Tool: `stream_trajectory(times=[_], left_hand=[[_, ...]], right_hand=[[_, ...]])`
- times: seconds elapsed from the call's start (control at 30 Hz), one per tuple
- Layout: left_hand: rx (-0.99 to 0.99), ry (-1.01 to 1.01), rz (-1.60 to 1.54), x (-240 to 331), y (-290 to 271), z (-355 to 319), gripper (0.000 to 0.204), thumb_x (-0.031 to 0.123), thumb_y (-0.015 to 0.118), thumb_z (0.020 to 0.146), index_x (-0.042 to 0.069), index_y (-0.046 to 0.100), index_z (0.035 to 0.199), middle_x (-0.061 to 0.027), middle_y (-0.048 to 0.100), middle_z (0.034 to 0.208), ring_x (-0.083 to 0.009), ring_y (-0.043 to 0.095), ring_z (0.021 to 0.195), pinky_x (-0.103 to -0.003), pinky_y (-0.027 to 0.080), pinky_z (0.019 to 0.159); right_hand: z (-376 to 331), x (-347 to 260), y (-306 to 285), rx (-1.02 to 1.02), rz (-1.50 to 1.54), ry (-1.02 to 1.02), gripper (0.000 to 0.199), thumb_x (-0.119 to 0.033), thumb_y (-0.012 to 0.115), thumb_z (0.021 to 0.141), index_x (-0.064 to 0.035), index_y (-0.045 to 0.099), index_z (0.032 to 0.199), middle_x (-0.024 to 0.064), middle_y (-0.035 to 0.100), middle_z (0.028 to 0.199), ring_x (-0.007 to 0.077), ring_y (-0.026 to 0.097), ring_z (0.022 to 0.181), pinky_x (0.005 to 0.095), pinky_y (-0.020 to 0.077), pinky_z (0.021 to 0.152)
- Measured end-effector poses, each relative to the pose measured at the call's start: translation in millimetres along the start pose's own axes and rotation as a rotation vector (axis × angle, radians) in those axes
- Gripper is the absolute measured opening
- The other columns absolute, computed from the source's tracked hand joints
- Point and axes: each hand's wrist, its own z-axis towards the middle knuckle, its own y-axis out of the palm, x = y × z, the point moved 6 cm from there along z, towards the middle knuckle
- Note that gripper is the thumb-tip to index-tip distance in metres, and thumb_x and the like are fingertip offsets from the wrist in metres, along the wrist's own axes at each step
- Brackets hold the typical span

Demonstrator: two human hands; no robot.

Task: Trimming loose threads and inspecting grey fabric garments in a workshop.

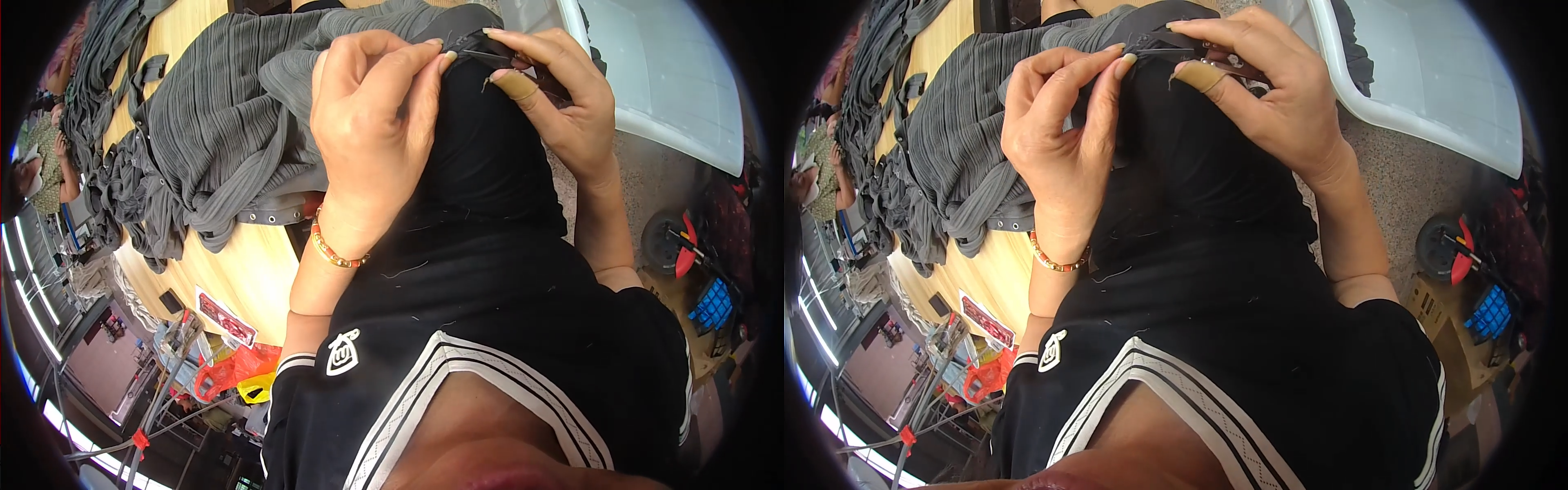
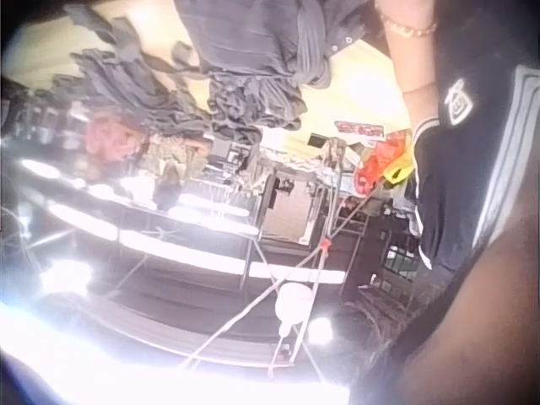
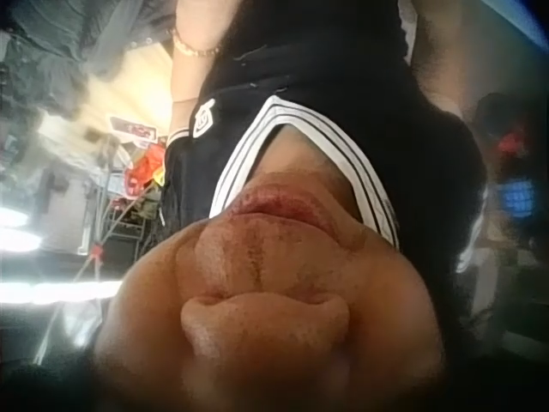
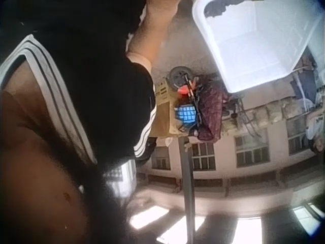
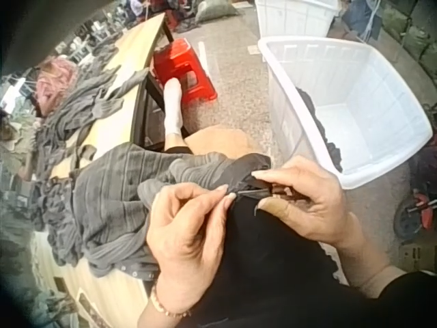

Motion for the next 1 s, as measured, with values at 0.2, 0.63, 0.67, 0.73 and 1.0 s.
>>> stream_trajectory(times=[0.2,0.63,0.67,0.73,1.0], left_hand=[[0.010,-0.051,-0.068,0.9,-3.4,-1.1,0.011,0.002,0.077,0.081,0.004,0.072,0.090,-0.0069,0.062,0.086,-0.0229,0.058,0.078,-0.033,0.048,0.070],[-0.023,-0.258,-0.317,-3.8,-1.6,-6.1,0.008,0.003,0.073,0.089,-0.001,0.067,0.091,-0.0082,0.061,0.092,-0.0173,0.059,0.080,-0.028,0.048,0.070],[-0.010,-0.263,-0.343,-2.7,-1.4,-6.7,0.007,0.003,0.073,0.089,0.000,0.067,0.091,-0.0082,0.061,0.092,-0.0175,0.059,0.080,-0.028,0.048,0.070],[0.003,-0.266,-0.370,-1.9,-1.1,-7.9,0.007,0.003,0.073,0.088,0.000,0.067,0.091,-0.0081,0.061,0.092,-0.0176,0.059,0.080,-0.028,0.048,0.070],[-0.020,-0.212,-0.332,2.3,-0.2,-13.2,0.006,0.002,0.073,0.088,0.000,0.067,0.091,-0.0075,0.062,0.092,-0.0171,0.059,0.081,-0.027,0.048,0.071]], right_hand=[[0.8,-12.8,-3.0,0.005,-0.115,-0.115,0.038,-0.004,0.077,0.084,-0.0010,0.070,0.121,0.0058,0.062,0.093,0.0135,0.057,0.081,0.0242,0.0459,0.071],[4.5,-27.9,0.5,0.038,-0.166,-0.150,0.038,0.000,0.077,0.082,-0.0027,0.072,0.120,0.0041,0.059,0.084,0.0118,0.053,0.071,0.0252,0.0416,0.061],[4.9,-28.8,0.3,0.039,-0.166,-0.151,0.038,0.000,0.077,0.082,-0.0027,0.072,0.120,0.0041,0.059,0.084,0.0118,0.053,0.071,0.0252,0.0416,0.061],[4.5,-31.6,-0.2,0.044,-0.201,-0.170,0.038,-0.001,0.077,0.082,-0.0033,0.072,0.120,0.0038,0.059,0.084,0.0116,0.052,0.070,0.0251,0.0407,0.060],[2.4,-31.7,0.9,0.031,-0.200,-0.154,0.033,0.000,0.075,0.084,-0.0035,0.073,0.118,0.0038,0.059,0.083,0.0106,0.051,0.068,0.0241,0.0394,0.058]])
